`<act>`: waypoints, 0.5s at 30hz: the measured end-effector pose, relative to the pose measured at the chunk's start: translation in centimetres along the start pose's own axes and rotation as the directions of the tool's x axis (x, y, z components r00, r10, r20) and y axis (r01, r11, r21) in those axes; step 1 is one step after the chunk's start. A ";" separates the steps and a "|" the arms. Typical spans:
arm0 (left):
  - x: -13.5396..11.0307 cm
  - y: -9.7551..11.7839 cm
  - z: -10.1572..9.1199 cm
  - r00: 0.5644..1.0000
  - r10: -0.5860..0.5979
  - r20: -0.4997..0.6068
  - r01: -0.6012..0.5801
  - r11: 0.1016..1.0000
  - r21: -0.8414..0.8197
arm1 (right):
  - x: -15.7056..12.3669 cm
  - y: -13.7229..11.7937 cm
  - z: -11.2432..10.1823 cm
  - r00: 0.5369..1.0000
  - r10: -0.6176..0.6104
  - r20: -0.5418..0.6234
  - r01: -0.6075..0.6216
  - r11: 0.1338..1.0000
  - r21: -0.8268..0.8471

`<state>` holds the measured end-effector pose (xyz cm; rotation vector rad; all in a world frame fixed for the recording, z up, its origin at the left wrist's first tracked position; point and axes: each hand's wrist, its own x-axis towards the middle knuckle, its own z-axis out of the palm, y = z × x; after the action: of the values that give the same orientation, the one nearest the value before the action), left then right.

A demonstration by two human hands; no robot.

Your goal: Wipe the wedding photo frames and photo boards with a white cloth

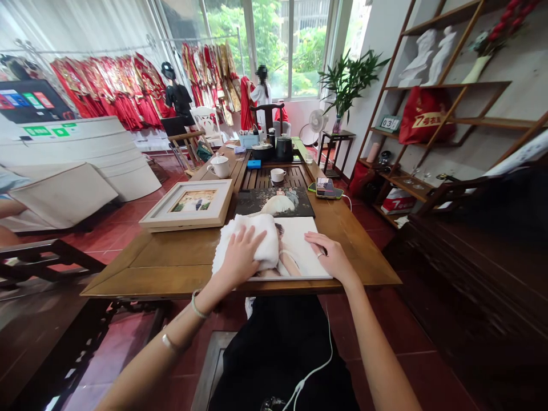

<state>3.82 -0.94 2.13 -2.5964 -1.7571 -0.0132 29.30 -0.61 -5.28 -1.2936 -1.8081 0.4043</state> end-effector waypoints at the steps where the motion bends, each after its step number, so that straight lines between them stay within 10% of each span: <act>1: 1.1 -0.2 0.0 1.000 -0.003 -0.003 0.003 1.000 0.006 | 0.0 0.0 0.0 1.000 -0.001 0.001 0.001 1.000 -0.002; 8: 6.1 0.0 0.6 0.999 -0.023 -0.041 0.024 0.999 0.022 | 0.0 0.0 0.0 1.000 -0.004 0.000 0.004 1.000 -0.004; 15: 3.3 3.5 1.4 0.994 0.064 -0.089 -0.060 0.997 0.043 | 0.0 -0.1 0.1 1.000 0.000 -0.013 0.000 1.000 0.003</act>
<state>8.25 0.82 0.80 -2.5771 -1.6299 -0.0921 29.21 -0.61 -5.25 -1.2906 -1.7964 0.3981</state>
